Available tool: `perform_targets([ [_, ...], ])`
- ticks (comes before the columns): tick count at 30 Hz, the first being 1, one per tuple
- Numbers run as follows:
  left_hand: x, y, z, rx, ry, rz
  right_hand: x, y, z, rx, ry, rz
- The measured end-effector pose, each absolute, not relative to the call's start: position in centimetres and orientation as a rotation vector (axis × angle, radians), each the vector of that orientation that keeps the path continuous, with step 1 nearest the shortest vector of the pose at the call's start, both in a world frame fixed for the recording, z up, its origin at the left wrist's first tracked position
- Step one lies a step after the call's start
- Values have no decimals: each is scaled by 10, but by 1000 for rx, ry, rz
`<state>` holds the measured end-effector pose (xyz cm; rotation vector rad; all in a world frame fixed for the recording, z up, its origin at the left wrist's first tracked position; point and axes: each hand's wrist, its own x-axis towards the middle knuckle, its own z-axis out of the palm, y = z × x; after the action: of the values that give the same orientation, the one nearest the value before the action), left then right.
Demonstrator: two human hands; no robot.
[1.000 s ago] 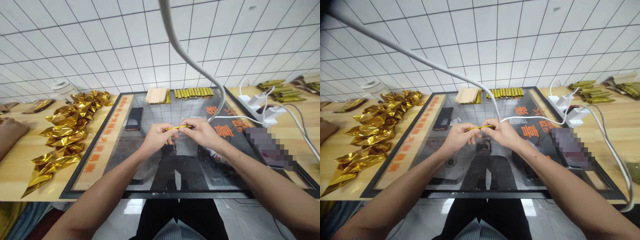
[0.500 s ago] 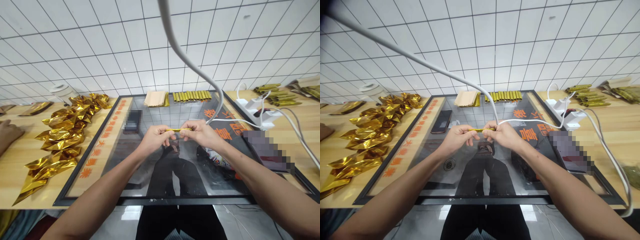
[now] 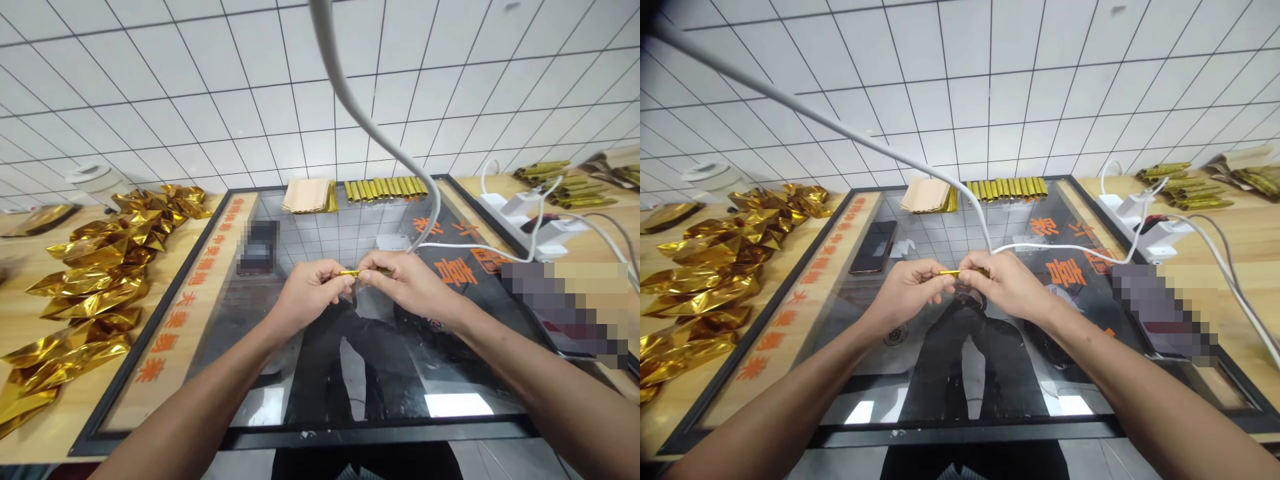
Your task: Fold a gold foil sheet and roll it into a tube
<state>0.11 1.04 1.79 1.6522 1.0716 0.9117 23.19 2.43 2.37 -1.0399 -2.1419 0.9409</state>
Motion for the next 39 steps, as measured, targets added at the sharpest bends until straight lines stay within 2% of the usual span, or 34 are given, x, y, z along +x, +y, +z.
perform_targets([
  [4,1,10,18,1640,1048,904,228,21,26,-1023,-2166,890],
  [11,1,13,14,1611,973,961,226,18,27,-1064,-1984,1054],
  [17,0,9,20,1548,989,914,228,18,27,-1031,-2063,1023],
  [23,-2,7,21,1566,916,873,228,17,31,-934,-1983,1250],
  [30,1,9,20,1577,887,922,228,17,30,-990,-1970,1123],
  [36,-4,8,23,1763,827,931,224,13,36,-920,-2014,1231],
  [39,-4,9,21,1698,835,964,223,13,34,-938,-1995,1161],
])
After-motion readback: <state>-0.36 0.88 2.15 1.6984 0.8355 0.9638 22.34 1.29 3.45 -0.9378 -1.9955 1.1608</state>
